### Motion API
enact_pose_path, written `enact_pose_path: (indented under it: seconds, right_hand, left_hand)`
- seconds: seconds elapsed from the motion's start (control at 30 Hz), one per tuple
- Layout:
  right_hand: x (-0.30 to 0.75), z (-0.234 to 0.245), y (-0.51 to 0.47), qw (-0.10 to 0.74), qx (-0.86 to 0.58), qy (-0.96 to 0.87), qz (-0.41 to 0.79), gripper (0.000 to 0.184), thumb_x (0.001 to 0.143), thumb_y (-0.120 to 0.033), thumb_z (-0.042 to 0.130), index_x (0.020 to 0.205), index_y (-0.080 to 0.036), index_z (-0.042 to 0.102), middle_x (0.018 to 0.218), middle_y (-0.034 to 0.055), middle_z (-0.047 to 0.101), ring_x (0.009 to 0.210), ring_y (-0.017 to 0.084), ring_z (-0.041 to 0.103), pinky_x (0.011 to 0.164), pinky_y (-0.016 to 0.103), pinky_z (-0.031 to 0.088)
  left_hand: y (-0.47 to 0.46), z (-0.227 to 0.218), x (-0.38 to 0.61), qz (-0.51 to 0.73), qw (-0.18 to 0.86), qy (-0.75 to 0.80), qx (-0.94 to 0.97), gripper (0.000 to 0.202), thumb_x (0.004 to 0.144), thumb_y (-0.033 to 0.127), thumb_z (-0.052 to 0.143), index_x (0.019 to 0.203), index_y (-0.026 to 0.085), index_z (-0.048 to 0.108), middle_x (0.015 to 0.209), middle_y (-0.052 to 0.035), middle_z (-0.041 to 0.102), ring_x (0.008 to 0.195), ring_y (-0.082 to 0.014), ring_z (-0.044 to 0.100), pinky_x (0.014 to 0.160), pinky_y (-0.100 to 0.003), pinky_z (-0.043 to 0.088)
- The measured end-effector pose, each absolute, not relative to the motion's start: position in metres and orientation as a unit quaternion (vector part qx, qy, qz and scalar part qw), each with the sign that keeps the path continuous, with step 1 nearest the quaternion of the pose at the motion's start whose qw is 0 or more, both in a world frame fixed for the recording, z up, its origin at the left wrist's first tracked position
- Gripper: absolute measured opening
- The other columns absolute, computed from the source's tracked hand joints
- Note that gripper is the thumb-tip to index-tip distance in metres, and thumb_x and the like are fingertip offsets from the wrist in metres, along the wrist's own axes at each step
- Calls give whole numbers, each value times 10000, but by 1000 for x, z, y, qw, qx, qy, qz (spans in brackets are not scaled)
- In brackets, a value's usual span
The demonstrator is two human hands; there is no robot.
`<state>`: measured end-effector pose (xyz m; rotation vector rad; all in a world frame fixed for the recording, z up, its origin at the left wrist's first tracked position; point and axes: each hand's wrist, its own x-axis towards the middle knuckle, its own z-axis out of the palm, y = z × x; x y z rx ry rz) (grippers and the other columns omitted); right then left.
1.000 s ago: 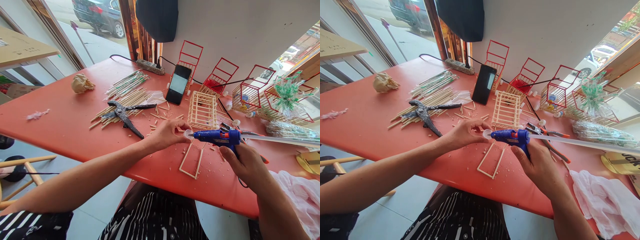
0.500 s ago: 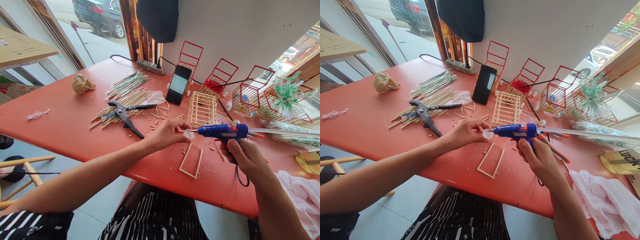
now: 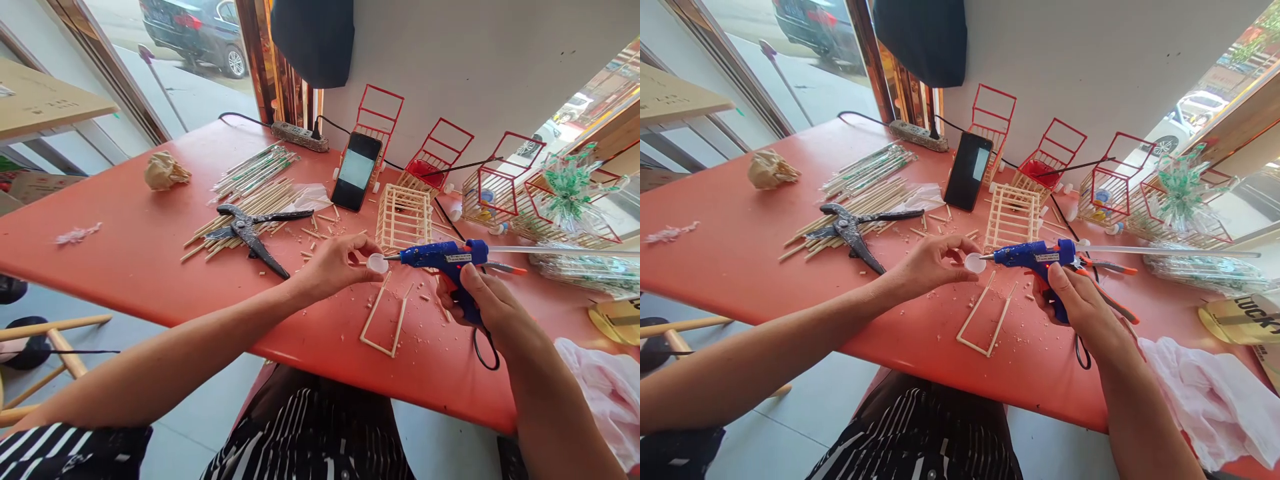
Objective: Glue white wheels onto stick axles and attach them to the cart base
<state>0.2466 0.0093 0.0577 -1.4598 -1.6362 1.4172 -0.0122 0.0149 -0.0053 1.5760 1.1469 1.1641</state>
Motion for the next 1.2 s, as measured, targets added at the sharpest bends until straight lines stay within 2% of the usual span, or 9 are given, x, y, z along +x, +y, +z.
enact_pose_path:
  seconds: [0.23,0.43,0.53,0.57,0.63,0.77,0.9,1.07,1.2]
  right_hand:
    - [245,49,14,282,-523,-555,582,580,809,-756,648,821,-177,672,742,44,652,524,85,467,429,175,348]
    - [250,52,26,388,-529,-469,592,620,627,-733,824,879,-179,708,692,26,678,500,113,563,400,188,441]
    - [254,61,34,465,-559,-404,556,447,885,-615,663,832,-174,704,692,43,691,534,135,628,380,179,435]
    - [257,65,36,488,-561,-389,544,444,984,-551,541,824,-169,702,696,53,694,533,138,636,361,178,413]
    - [265,72,40,543,-554,-374,508,496,1071,-436,367,846,-155,707,733,75,712,535,142,649,336,182,383]
    - [295,77,41,618,-570,-328,432,499,1088,-386,319,925,-133,716,863,100,736,628,161,707,398,214,479]
    - [332,66,37,650,-576,-286,404,480,1092,-348,277,958,-143,691,870,83,706,647,155,697,469,238,522]
    - [359,49,40,622,-594,-260,439,466,1090,-311,256,909,-159,658,842,76,689,641,138,662,478,212,499]
    - [370,47,43,594,-610,-263,453,484,1089,-244,275,825,-150,669,783,87,686,630,143,652,465,212,483]
  left_hand:
    - [15,-7,-12,482,414,449,629,287,663,270,861,908,178,743,893,-9,748,866,-174,663,766,-274,474]
    - [16,-7,-13,503,398,440,629,294,670,283,870,915,185,739,911,-11,760,861,-171,657,794,-289,481]
    - [15,-7,-14,513,397,429,628,314,680,308,872,939,188,741,923,-12,760,858,-167,651,804,-293,480]
    - [15,-6,-14,514,399,428,628,320,681,313,873,946,188,742,927,-13,760,858,-166,651,808,-295,479]
    - [13,-5,-14,510,402,430,627,329,677,317,876,949,188,743,928,-14,758,849,-166,649,808,-299,478]
    - [9,-2,-15,503,401,427,636,319,701,330,861,962,193,740,936,-15,753,861,-171,655,810,-300,481]
    - [8,-4,-15,495,406,426,639,325,709,341,857,976,197,740,949,-20,751,882,-179,659,828,-305,490]
    - [9,-7,-14,479,411,444,636,354,694,375,860,978,200,742,957,-24,753,832,-171,642,820,-317,495]
    - [9,-3,-13,478,414,459,624,377,659,382,865,951,181,737,952,-39,755,786,-167,632,735,-293,503]
